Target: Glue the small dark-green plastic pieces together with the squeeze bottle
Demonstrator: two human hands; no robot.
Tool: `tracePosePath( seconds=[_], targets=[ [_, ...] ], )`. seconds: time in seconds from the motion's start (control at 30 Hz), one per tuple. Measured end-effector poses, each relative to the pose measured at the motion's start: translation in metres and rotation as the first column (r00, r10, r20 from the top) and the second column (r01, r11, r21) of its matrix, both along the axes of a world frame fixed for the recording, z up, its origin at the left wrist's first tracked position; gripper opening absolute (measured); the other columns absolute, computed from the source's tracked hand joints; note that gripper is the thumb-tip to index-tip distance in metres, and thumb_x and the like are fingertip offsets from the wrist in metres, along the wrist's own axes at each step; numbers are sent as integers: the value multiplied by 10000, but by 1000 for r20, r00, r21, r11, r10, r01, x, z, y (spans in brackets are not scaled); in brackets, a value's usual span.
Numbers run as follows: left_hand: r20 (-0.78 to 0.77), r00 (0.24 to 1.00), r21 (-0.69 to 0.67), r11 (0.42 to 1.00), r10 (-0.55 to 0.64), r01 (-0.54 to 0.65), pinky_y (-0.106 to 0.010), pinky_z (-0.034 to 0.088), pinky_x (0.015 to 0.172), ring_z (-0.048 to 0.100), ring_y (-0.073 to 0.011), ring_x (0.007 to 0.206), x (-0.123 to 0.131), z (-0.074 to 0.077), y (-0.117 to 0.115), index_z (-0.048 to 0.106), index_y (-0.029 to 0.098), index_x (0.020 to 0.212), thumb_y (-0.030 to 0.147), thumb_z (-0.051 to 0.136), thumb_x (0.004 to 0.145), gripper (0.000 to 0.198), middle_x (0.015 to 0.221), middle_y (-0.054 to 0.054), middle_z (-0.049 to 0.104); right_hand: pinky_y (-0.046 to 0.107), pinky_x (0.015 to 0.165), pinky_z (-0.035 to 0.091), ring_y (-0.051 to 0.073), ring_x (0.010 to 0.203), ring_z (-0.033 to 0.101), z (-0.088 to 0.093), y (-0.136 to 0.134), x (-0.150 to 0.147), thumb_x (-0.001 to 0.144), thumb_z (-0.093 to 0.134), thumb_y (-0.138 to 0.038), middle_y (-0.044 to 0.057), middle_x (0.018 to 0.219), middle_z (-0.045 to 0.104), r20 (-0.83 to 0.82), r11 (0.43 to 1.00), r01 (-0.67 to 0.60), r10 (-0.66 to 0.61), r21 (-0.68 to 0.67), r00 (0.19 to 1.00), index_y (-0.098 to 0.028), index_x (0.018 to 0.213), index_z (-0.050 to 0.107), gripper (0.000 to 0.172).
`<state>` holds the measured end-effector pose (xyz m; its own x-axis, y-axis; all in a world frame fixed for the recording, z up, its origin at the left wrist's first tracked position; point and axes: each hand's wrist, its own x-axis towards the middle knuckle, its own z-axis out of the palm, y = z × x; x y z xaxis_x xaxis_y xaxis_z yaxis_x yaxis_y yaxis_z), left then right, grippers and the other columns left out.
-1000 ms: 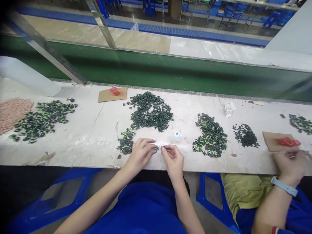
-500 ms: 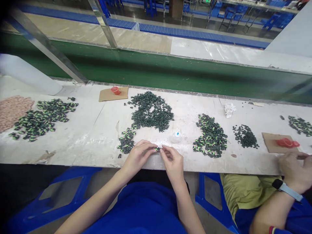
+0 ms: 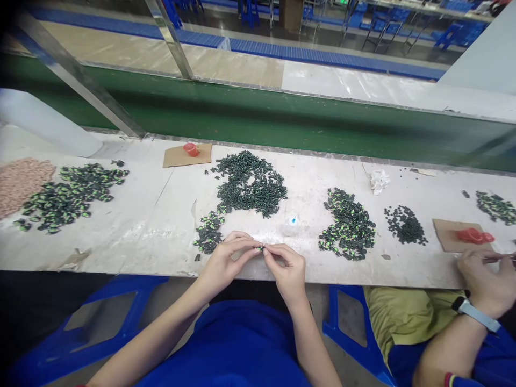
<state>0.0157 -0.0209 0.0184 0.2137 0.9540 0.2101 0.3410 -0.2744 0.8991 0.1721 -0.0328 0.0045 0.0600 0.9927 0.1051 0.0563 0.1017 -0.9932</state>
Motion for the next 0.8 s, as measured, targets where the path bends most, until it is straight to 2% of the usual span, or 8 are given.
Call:
tracePosePath(
  seconds=[0.2,0.33,0.6,0.7,0.8],
  targets=[
    [106,994,-139,990,26,-11,-339,524,820,626,-197,886,1,11,-3,732,205,907,188,650,807,130,861,-65,694,292,605,536,157,649,635,2,0,0,748,679,-174,24,713,691,35,995,19,-22,100,999,-216,783,713,65],
    [167,985,-170,985,37,-8,-328,527,793,630,-194,856,3,14,-6,745,209,886,197,671,786,126,837,-64,691,269,561,518,131,591,589,3,-1,0,719,674,-165,8,685,647,12,991,35,-37,131,999,-212,765,642,73],
    [101,994,-1,999,33,-33,-344,514,774,580,-210,883,7,14,-11,735,213,901,183,653,807,128,824,-59,726,256,535,503,122,572,571,3,-1,0,682,686,-177,-2,666,623,-28,990,61,-58,130,998,-215,743,600,112],
    [38,999,106,994,-6,2,-361,496,783,573,-216,901,7,10,-10,718,214,961,205,614,851,152,878,-66,734,263,569,533,130,583,606,3,-1,1,681,697,-187,2,672,655,-62,995,63,-58,73,996,-214,800,621,144],
    [-81,997,174,985,19,-4,-387,452,808,585,-224,910,6,7,-9,702,233,1002,226,573,884,175,882,-58,734,281,602,553,142,601,629,5,0,4,690,710,-234,6,667,671,-89,1000,21,-21,1,996,-211,866,641,190]
  ],
)
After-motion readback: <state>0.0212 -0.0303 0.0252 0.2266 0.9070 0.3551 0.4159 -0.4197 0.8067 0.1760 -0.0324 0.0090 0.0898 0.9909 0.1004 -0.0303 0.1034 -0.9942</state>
